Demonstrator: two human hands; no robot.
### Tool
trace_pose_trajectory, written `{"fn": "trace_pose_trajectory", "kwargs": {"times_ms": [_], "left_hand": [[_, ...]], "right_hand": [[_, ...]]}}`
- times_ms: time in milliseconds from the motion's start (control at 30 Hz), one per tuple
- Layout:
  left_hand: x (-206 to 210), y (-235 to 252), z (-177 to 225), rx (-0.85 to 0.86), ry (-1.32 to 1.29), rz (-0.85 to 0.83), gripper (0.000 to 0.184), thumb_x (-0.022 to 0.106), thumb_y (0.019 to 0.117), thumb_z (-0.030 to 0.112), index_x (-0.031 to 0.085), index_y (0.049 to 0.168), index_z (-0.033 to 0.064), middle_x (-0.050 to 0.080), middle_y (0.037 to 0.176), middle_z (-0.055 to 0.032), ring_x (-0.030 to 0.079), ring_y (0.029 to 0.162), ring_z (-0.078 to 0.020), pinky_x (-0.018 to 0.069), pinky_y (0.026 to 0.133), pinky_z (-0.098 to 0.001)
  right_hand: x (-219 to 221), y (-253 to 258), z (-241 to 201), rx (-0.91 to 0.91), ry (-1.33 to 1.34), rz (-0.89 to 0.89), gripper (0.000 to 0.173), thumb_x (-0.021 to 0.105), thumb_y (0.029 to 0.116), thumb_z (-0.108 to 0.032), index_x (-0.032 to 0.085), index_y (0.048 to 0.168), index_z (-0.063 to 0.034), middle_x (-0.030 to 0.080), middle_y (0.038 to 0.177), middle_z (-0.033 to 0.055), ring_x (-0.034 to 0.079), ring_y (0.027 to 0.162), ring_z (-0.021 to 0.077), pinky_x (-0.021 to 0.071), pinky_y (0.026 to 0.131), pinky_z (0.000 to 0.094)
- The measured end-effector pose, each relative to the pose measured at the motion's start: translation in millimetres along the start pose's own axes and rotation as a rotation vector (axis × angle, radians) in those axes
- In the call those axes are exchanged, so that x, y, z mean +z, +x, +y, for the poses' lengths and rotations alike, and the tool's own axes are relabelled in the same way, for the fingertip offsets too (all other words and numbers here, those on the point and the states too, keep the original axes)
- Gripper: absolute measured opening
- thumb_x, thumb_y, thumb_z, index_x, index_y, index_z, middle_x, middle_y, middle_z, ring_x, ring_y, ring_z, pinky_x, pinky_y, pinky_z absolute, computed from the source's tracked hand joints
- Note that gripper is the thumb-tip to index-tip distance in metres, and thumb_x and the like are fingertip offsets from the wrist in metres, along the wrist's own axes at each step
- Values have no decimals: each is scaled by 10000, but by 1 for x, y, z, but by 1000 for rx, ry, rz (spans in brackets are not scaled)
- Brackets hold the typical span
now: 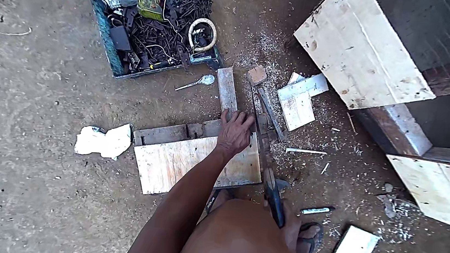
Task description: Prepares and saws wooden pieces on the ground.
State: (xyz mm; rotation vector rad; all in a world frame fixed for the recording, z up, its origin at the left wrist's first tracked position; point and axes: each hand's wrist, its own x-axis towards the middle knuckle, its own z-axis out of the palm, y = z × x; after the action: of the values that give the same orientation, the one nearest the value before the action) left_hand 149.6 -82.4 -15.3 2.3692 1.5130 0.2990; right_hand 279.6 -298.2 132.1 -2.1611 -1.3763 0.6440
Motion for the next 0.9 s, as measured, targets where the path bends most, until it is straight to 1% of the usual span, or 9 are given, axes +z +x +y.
{"fn": "trace_pose_trajectory", "kwargs": {"times_ms": [133, 233, 333, 433, 500, 567, 733, 800, 900], "left_hand": [[0, 1, -2, -5, 12, 4, 447, 440, 987, 253, 600, 1400, 193, 642, 1317, -90, 551, 1323, -303, 237, 1178, -665], [-4, 0, 3, -9, 1, -11, 454, 448, 972, 224, 609, 1393, 179, 637, 1323, -105, 545, 1324, -318, 234, 1171, -673], [-4, 2, 1, -10, 0, 1, 440, 462, 972, 221, 613, 1383, 181, 642, 1318, -100, 555, 1317, -312, 238, 1175, -668], [-4, 0, 1, -7, -9, -18, 457, 467, 974, 221, 596, 1412, 187, 629, 1335, -106, 541, 1328, -318, 224, 1175, -674], [-5, 2, 1, -7, 3, -15, 464, 464, 972, 227, 597, 1415, 187, 630, 1329, -103, 542, 1326, -316, 227, 1174, -675], [-6, 1, 2, -16, 18, -26, 460, 463, 972, 229, 596, 1412, 197, 626, 1320, -99, 535, 1326, -307, 220, 1178, -670], [-4, 2, 1, -14, 9, -8, 442, 453, 974, 225, 607, 1387, 197, 635, 1316, -93, 537, 1332, -304, 222, 1182, -664], [-2, -2, 1, -16, -6, -4, 451, 457, 968, 227, 615, 1389, 193, 644, 1311, -93, 542, 1327, -312, 219, 1182, -666], [1, -1, 1, -17, -28, 32, 443, 438, 973, 226, 614, 1374, 154, 642, 1331, -90, 525, 1355, -302, 230, 1190, -644]], "right_hand": [[28, 35, -10, -10, 37, -9, 290, 656, 852, -322, 675, 913, -39, 598, 635, -3, 569, 527, 57, 497, 496, 256], [1, 11, -7, 44, 57, -60, 283, 636, 882, -341, 665, 886, -59, 580, 618, -27, 545, 514, 15, 479, 483, 214], [-30, -19, -8, 62, 13, -85, 311, 611, 866, -353, 648, 820, -48, 546, 576, -28, 501, 489, -25, 426, 466, 169], [-9, -3, 0, 49, 58, -55, 245, 647, 853, -317, 655, 853, -72, 559, 600, -50, 514, 495, -19, 446, 459, 176], [16, 31, -3, 29, 87, -44, 236, 658, 844, -273, 669, 910, -47, 583, 637, -21, 547, 526, 29, 477, 489, 222], [21, 41, -8, 52, 85, -52, 252, 656, 833, -271, 676, 936, -43, 599, 650, -9, 568, 541, 52, 493, 506, 255], [-29, -17, -11, 104, 53, -89, 262, 621, 853, -326, 646, 835, -66, 543, 590, -50, 499, 498, -31, 426, 468, 170], [-21, -15, -5, 109, 72, -73, 238, 635, 859, -320, 650, 846, -83, 549, 600, -64, 504, 497, -32, 433, 464, 166], [15, 31, -6, 66, 92, -67, 234, 654, 846, -271, 676, 941, -58, 594, 640, -25, 559, 527, 38, 488, 494, 246]]}}
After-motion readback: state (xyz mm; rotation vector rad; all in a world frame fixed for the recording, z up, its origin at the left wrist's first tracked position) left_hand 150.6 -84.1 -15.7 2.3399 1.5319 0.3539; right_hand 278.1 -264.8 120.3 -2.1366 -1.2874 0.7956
